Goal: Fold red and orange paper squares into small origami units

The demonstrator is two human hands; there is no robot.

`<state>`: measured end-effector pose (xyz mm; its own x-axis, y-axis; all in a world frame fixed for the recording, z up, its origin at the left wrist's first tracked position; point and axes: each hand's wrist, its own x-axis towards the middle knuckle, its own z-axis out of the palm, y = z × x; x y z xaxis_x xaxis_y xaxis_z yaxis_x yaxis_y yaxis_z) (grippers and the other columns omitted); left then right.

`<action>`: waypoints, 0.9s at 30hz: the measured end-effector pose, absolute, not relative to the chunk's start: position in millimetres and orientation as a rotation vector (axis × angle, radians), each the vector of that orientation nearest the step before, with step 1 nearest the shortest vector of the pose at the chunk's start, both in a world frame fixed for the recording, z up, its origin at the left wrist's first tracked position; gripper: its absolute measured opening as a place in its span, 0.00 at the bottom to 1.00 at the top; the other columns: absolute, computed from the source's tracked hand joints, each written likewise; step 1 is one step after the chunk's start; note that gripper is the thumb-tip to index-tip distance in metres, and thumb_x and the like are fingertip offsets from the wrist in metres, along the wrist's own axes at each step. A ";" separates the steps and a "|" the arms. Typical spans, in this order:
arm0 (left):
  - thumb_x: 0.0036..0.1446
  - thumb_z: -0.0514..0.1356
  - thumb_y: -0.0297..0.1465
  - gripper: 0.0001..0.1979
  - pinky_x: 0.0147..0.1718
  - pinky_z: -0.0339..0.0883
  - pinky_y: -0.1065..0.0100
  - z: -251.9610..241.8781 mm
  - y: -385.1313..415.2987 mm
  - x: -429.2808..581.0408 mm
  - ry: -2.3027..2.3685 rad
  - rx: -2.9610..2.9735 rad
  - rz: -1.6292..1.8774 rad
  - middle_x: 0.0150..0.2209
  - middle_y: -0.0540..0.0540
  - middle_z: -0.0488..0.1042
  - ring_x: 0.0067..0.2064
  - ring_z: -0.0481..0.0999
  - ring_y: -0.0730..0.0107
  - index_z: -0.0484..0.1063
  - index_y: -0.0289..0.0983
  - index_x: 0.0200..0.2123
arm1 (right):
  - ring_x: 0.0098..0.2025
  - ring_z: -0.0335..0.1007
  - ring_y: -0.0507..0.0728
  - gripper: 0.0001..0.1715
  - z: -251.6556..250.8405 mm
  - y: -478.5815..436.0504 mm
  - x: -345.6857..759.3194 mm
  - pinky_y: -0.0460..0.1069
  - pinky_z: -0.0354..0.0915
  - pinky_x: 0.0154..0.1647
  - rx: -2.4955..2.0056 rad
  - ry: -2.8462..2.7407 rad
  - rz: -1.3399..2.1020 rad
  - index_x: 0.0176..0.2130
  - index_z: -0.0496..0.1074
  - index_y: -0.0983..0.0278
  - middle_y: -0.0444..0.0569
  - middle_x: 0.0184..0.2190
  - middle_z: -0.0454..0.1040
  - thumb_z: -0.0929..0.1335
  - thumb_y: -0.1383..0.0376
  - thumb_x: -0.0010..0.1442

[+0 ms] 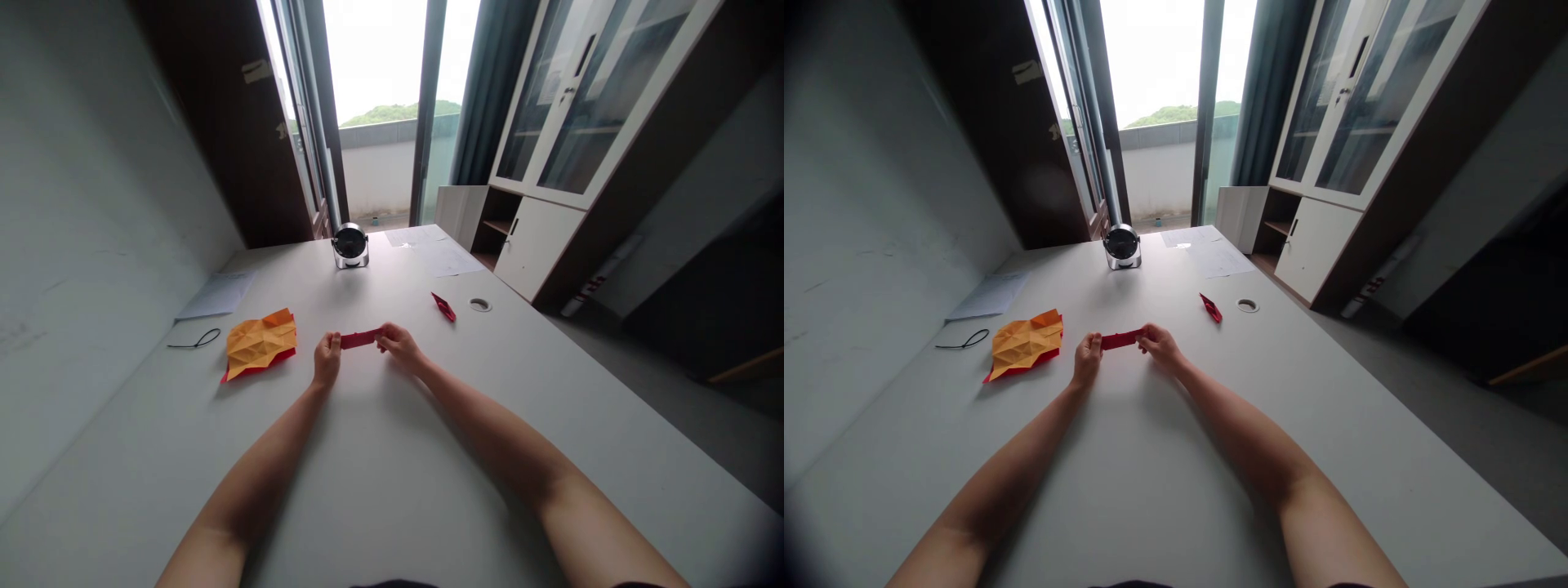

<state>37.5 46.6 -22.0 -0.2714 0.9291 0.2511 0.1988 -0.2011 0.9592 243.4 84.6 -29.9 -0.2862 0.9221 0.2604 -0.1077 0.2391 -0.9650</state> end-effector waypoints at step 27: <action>0.61 0.56 0.44 0.14 0.26 0.59 0.71 -22.6 47.2 30.4 1.529 1.509 1.491 0.22 0.52 0.68 0.24 0.66 0.71 0.71 0.39 0.33 | 0.25 0.68 0.52 0.15 -27.1 82.2 244.5 0.47 0.67 0.26 -0.791 -1.492 1.104 0.37 0.71 0.62 0.41 0.23 0.71 0.72 0.55 0.56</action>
